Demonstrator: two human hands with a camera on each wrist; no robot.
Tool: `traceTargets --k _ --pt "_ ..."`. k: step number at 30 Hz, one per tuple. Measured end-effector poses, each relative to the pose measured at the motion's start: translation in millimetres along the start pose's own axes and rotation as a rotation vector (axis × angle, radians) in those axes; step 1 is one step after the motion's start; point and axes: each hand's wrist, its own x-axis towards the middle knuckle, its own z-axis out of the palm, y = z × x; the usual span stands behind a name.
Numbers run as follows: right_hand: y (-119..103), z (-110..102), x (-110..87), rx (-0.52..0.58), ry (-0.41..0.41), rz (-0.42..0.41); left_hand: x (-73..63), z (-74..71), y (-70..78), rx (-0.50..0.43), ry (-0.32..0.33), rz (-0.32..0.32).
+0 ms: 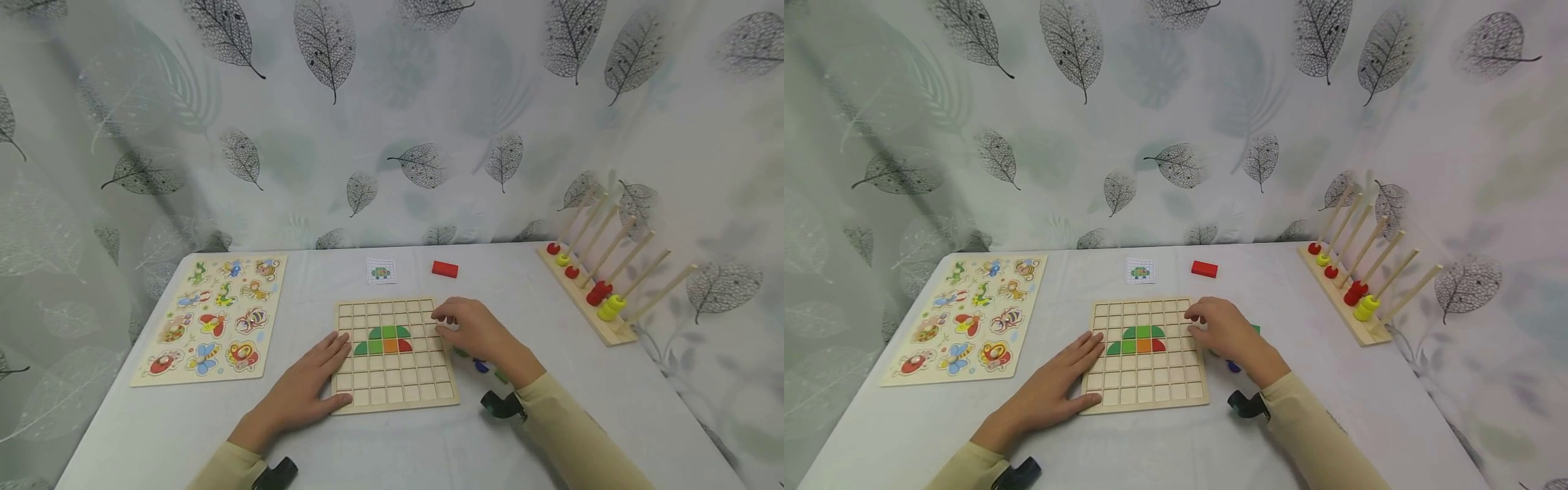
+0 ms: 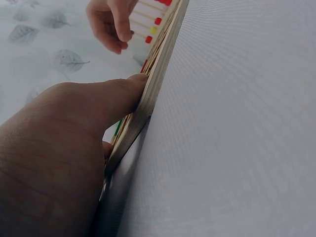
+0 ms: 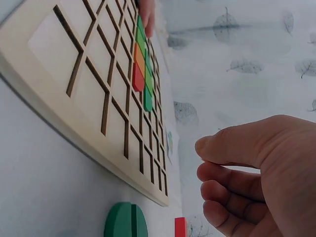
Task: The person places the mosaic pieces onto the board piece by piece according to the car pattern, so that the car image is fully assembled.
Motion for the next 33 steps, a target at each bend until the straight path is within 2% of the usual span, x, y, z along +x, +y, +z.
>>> traceTargets --k 11,20,33 --pt "10.1 -7.5 -6.5 -0.031 0.011 0.05 -1.1 0.6 -1.8 -0.004 0.002 -0.008" --pt "17.8 -11.3 -13.4 -0.033 -0.016 0.103 -2.0 0.6 -1.9 -0.005 -0.001 -0.01" --pt "25.7 -11.1 -22.1 -0.046 -0.069 0.108 -0.8 2.1 -1.7 -0.004 -0.014 -0.035"
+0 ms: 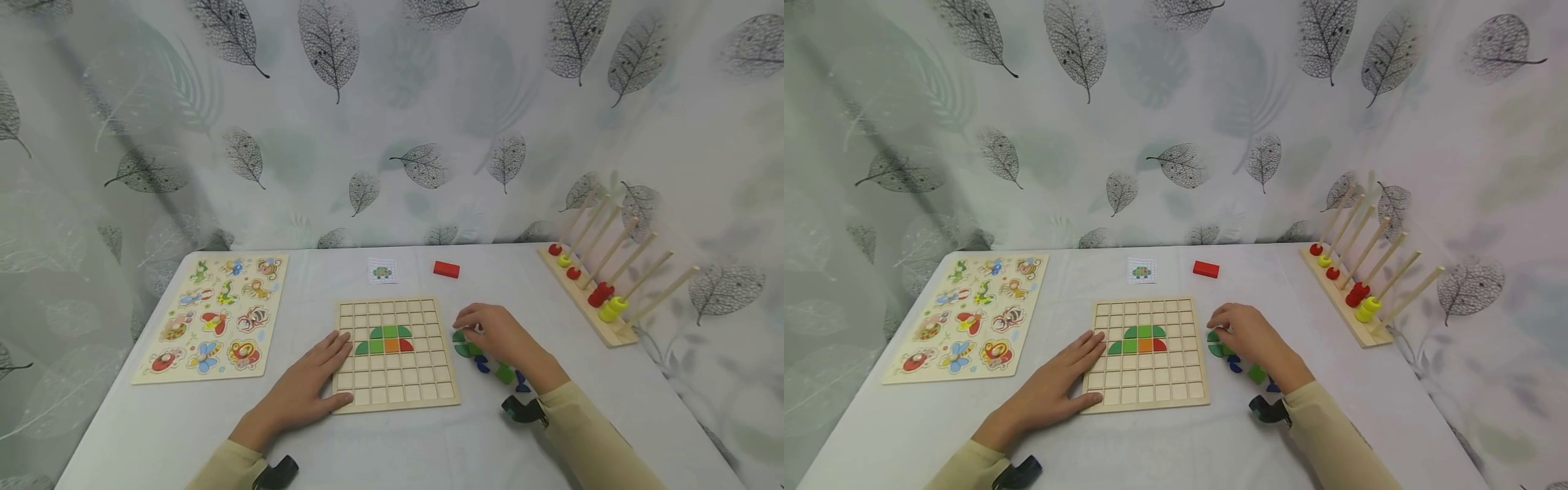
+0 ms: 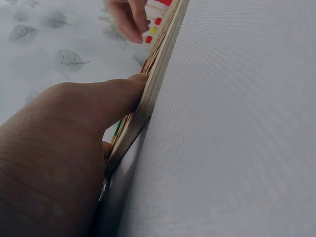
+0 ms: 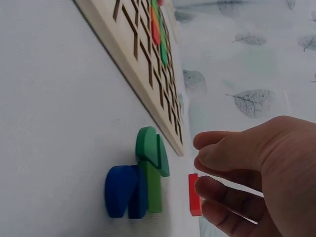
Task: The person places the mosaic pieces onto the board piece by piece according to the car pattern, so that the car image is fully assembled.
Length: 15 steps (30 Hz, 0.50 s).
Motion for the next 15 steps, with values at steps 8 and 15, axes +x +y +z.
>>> traceTargets --k 8,15 --pt "8.2 3.9 -6.7 -0.07 -0.073 -0.072 1.0 0.9 0.0 -0.005 -0.009 -0.007" --pt "13.8 7.5 -7.4 -0.073 -0.085 -0.106 0.7 1.5 -0.9 0.004 -0.008 -0.002"
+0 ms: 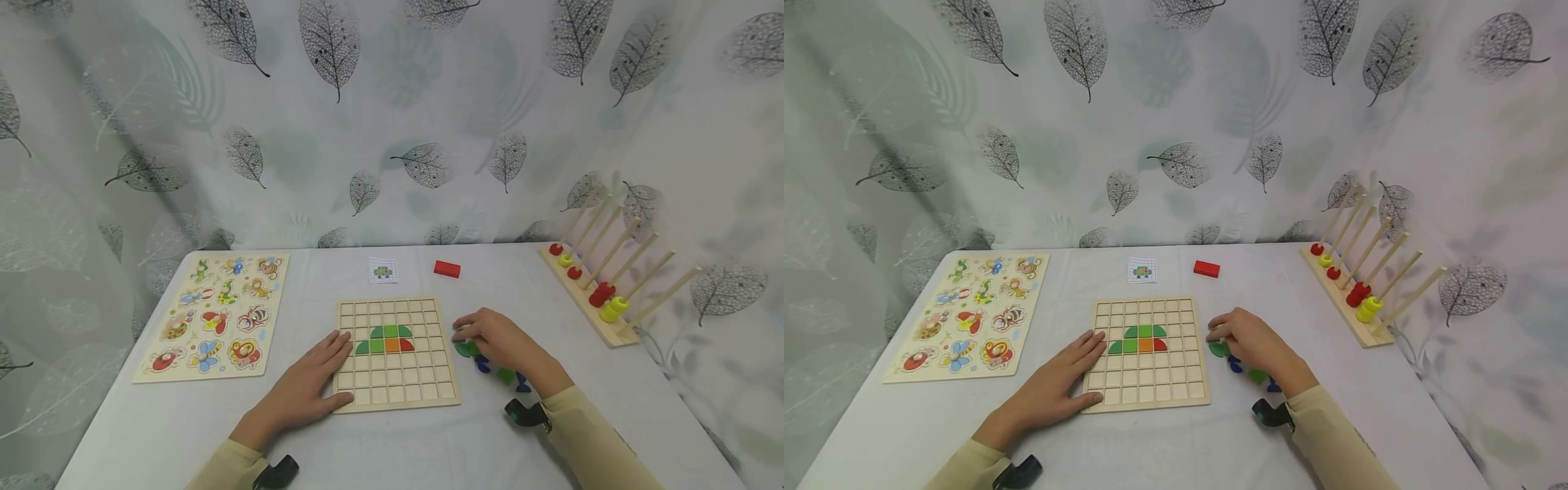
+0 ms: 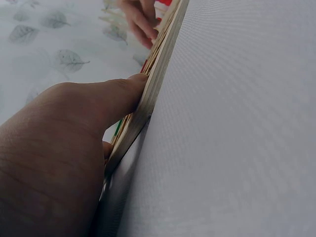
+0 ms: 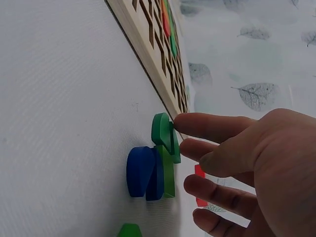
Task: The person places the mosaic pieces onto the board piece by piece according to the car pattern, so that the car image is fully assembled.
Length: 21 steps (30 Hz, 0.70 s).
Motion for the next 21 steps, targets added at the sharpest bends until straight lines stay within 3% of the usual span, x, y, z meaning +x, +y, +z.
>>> traceTargets --k 9,21 --pt "4.4 3.5 1.0 -0.073 0.021 -0.032 0.4 -1.2 1.1 -0.003 -0.001 -0.005" --pt "2.8 8.3 10.9 0.013 0.045 0.078 0.2 -1.7 1.9 -0.009 0.001 0.0"
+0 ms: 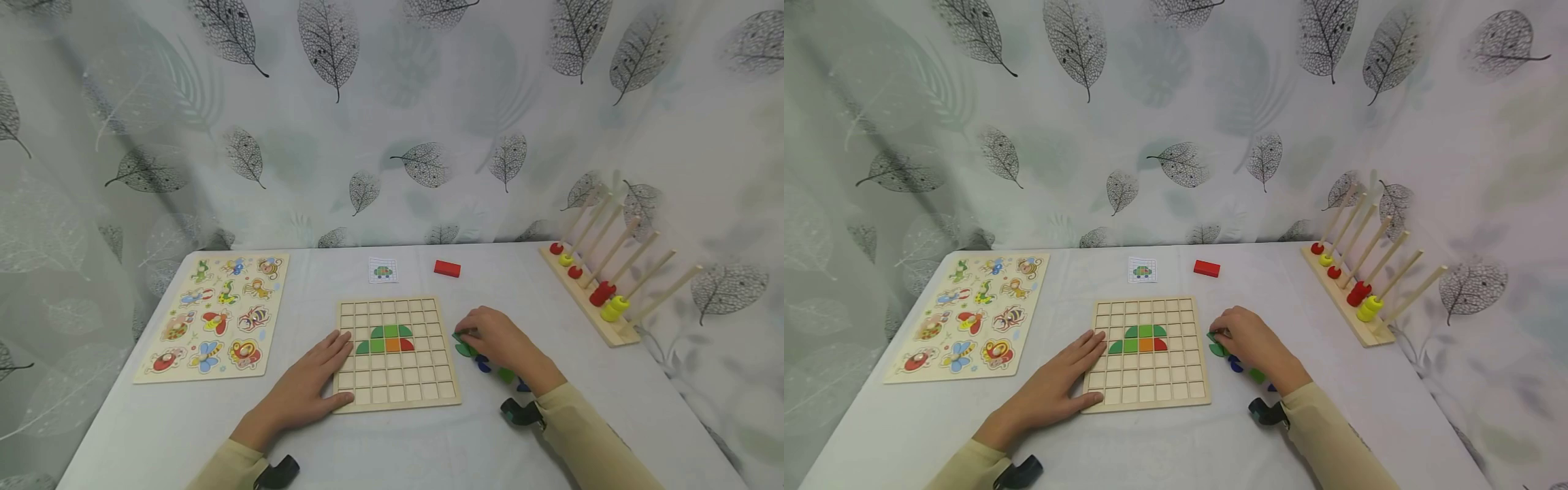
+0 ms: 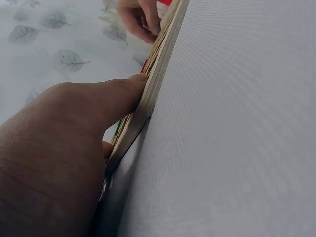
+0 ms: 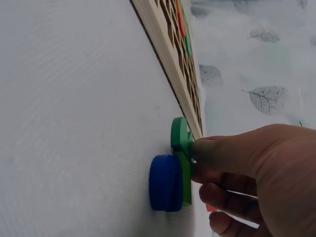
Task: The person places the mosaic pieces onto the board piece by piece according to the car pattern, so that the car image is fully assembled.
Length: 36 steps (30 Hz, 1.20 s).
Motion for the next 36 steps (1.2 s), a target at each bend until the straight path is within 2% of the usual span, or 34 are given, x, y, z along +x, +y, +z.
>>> traceTargets --k 6,15,29,36 --pt "0.6 0.5 0.3 0.013 -0.014 0.04 0.0 -1.7 1.3 -0.002 -0.003 -0.004" --pt "-2.5 0.9 3.0 0.014 -0.028 0.032 -0.3 -1.1 1.0 -0.002 -0.001 -0.011" --pt "-4.9 2.0 5.0 -0.003 -0.043 0.089 -0.4 1.4 -1.4 0.003 -0.003 -0.015" --pt "-3.1 0.2 2.2 0.007 0.005 0.063 -1.2 2.5 -2.4 0.004 0.001 -0.006"
